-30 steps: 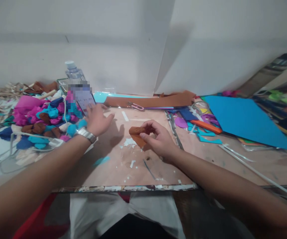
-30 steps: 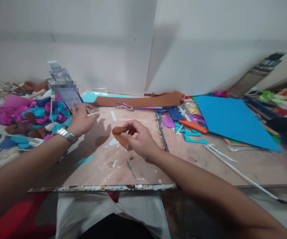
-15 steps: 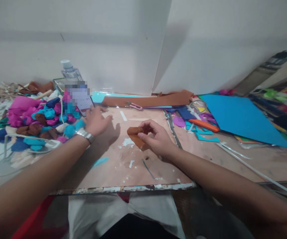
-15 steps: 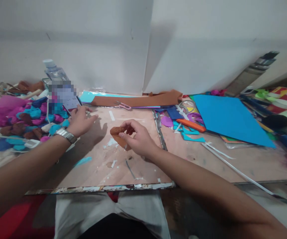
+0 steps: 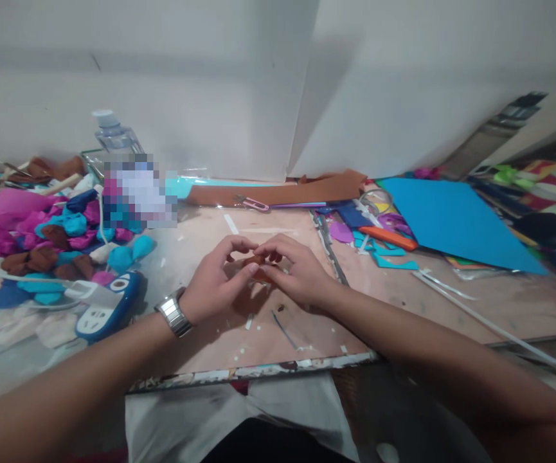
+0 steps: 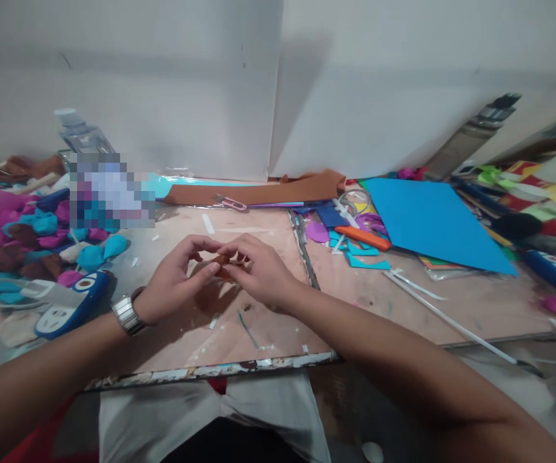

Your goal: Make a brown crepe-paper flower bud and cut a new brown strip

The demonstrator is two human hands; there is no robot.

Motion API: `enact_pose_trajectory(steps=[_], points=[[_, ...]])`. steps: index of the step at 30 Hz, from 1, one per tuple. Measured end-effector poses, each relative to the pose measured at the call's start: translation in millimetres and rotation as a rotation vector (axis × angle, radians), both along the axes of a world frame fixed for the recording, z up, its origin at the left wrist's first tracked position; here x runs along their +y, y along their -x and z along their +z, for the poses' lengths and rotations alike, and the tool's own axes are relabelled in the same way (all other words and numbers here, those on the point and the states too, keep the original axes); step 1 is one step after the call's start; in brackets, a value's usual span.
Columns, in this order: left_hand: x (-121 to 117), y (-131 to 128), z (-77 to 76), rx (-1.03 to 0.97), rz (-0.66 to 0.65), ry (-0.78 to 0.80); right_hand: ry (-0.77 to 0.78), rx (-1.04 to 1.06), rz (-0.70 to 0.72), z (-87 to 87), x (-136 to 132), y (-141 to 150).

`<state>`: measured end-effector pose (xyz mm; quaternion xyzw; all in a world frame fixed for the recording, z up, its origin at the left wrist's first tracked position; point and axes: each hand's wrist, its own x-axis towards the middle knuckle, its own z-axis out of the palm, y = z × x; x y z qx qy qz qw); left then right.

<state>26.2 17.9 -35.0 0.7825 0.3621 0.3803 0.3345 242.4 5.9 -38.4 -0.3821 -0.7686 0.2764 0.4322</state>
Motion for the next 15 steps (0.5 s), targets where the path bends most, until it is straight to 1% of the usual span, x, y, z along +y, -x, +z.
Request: enact_pose_trajectory(steps=[3,6,9,11,15], points=[[-2,0,-9.0,-0.045,-0.015,0.023,-0.008,-0.038,0.025,0.4,-1,-1],[-4,1,-13.3,-0.102,-0.027,0.058,-0.004,-0.041,0.036,0.9,-2,-1],[-6,3,-13.6,-0.112,-0.029,0.042,0.026,-0.026,0.033,2.3,-4,0],[-8,3,-12.6,-0.108,-0.022,0.028,0.065,-0.005,0.005,3.0,-7,2],[-11,3,-9.1,-0.139,-0.045,0.071,0.134,0.032,-0.050,2.8,-10,2]])
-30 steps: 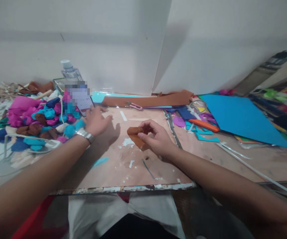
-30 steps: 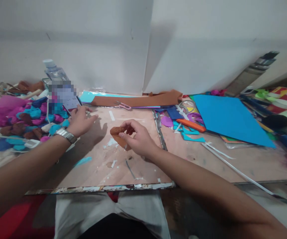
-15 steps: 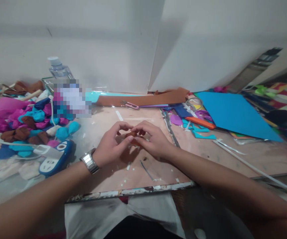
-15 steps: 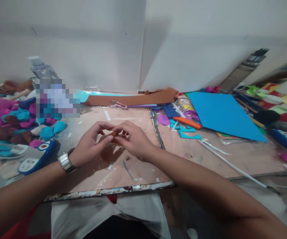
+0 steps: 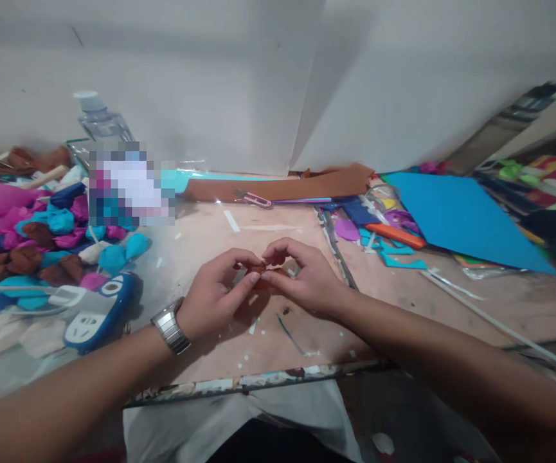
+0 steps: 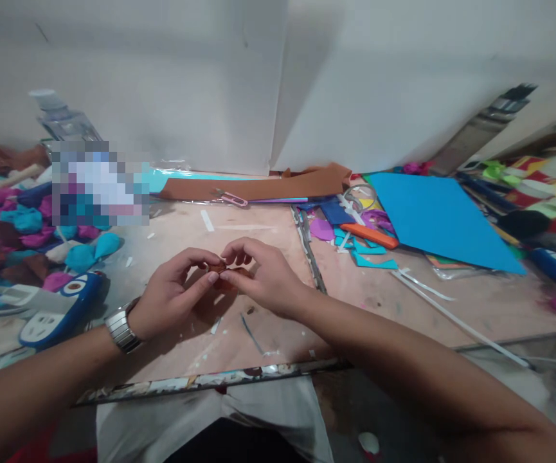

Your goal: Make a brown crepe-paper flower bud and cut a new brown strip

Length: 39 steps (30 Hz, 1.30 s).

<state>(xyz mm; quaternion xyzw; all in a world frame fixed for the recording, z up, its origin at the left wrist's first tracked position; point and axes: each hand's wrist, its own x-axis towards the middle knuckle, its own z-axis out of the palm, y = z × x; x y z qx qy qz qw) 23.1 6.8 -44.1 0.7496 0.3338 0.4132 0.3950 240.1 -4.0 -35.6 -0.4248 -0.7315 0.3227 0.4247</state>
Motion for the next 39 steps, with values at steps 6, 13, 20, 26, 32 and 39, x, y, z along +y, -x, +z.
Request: enact_pose_trajectory(steps=[6,13,20,26,32,39], points=[[-1.1,5.0,0.6,-0.046,0.017,0.057,0.020,-0.024,0.008,-0.6,1.4,-2.4],[-0.5,7.6,0.3,-0.013,0.000,0.072,-0.041,-0.059,0.029,-0.9,2.4,-3.1],[-0.9,7.5,-0.7,-0.025,-0.001,0.081,-0.069,-0.073,0.052,2.1,1.7,-2.4],[-0.3,8.9,-1.2,-0.030,-0.036,0.094,-0.049,-0.055,0.032,3.5,1.1,-1.8],[1.3,8.1,-6.0,-0.039,-0.073,0.047,-0.039,-0.043,0.031,1.9,1.8,-2.8],[1.8,7.5,-6.3,-0.029,-0.111,-0.010,-0.031,-0.036,0.028,1.4,0.2,-2.1]])
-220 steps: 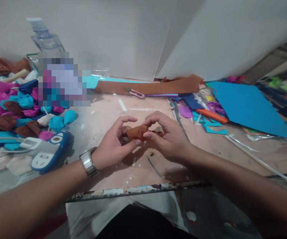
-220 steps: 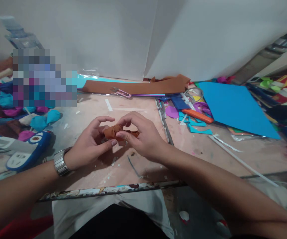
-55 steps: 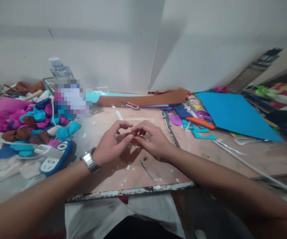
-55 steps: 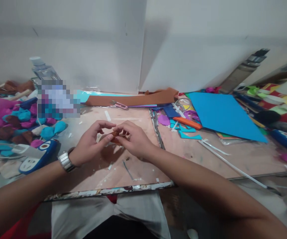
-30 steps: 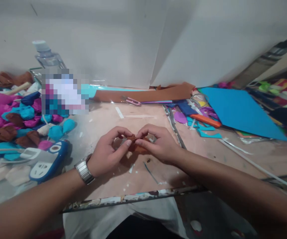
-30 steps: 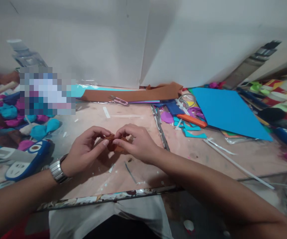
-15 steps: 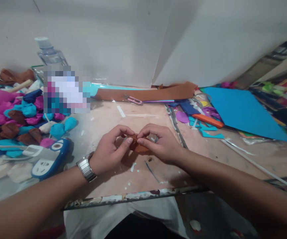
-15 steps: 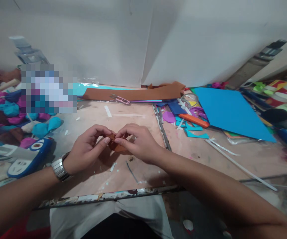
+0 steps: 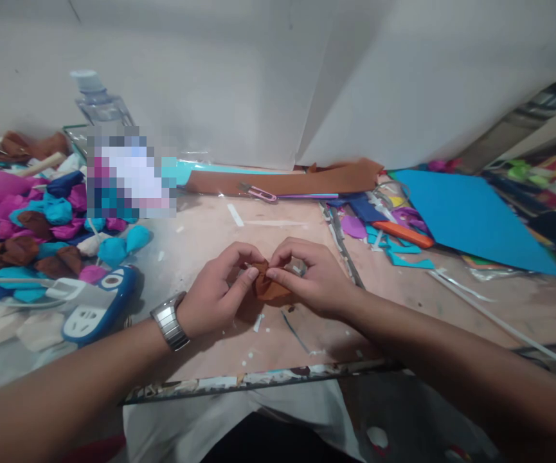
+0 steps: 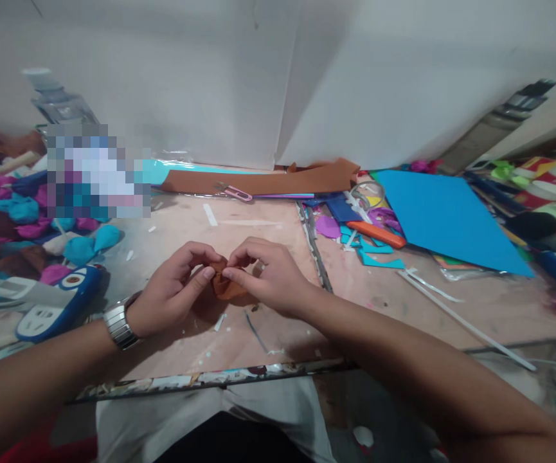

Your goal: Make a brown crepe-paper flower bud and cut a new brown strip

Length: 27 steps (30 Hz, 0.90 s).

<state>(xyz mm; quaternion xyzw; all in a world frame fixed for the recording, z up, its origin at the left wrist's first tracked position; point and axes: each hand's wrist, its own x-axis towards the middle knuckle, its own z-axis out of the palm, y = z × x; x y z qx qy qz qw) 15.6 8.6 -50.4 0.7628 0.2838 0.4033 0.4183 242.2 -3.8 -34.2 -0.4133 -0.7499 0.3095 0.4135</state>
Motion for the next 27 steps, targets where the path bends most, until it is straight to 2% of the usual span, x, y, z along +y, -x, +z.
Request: enact_pose_trajectory(steps=[9,18,27], points=[[-1.3,-0.8,2.0,0.070,0.012,-0.058,0.006,0.002,-0.005,-1.9,1.3,1.7],[-0.5,-3.1,0.4,0.002,0.009,0.036,0.000,-0.015,0.003,-5.6,4.4,-0.7],[-0.5,0.1,0.4,0.042,-0.024,-0.035,0.029,-0.020,-0.030,-1.8,1.2,1.2]])
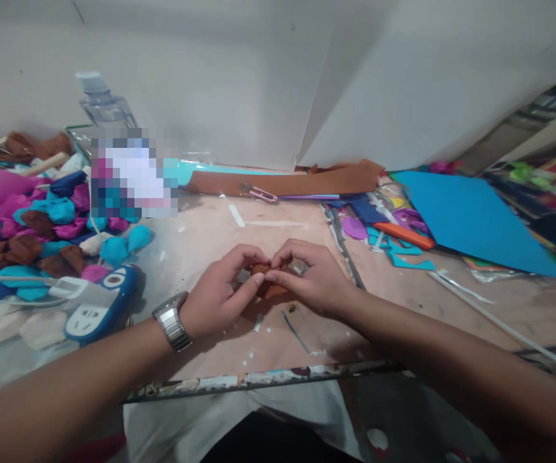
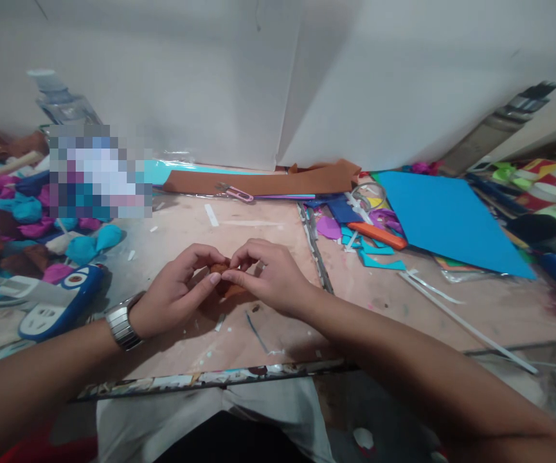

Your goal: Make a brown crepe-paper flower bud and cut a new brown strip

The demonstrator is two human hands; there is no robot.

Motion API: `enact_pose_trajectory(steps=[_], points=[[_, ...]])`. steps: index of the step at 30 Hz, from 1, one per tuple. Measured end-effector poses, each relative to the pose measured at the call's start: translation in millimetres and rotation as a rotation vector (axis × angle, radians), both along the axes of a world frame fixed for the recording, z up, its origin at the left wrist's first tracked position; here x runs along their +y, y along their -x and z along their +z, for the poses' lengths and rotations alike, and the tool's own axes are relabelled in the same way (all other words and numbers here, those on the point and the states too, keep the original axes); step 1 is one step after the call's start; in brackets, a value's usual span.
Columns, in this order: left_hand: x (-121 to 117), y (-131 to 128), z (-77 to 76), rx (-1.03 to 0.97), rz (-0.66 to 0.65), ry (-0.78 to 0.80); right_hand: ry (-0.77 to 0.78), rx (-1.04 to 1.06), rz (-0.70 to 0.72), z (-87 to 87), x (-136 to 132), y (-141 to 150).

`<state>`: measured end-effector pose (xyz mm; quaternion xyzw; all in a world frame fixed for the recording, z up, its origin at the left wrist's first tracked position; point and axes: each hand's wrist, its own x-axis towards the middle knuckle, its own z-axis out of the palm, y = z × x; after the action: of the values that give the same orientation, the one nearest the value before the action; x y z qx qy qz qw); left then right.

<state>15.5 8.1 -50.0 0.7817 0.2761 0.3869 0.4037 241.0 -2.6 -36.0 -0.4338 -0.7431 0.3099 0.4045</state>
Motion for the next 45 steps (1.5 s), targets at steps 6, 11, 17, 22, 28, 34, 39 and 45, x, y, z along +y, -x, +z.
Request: enact_pose_trajectory(steps=[6,11,17,22,28,34,39,45], points=[[-1,-2,1.6,-0.032,-0.020,0.042,0.044,0.014,-0.008,-0.9,0,1],[0,-5,5.6,-0.112,0.072,0.212,0.107,0.059,-0.003,-0.2,-1,1],[4,-6,6.9,-0.160,0.172,0.292,0.249,0.038,0.069,1.2,-4,3],[4,-7,5.3,-0.169,0.221,0.310,0.220,0.063,0.069,5.5,-6,5],[5,-8,9.0,-0.188,0.281,0.445,0.072,0.098,-0.058,4.8,-5,3],[6,-9,10.0,-0.196,0.277,0.478,0.057,0.082,-0.101,1.2,-4,3],[5,-10,9.1,-0.192,0.276,0.459,0.037,0.037,-0.101,3.9,-3,4],[7,-9,7.8,-0.233,0.260,0.481,0.086,0.109,-0.083,2.2,-3,3]])
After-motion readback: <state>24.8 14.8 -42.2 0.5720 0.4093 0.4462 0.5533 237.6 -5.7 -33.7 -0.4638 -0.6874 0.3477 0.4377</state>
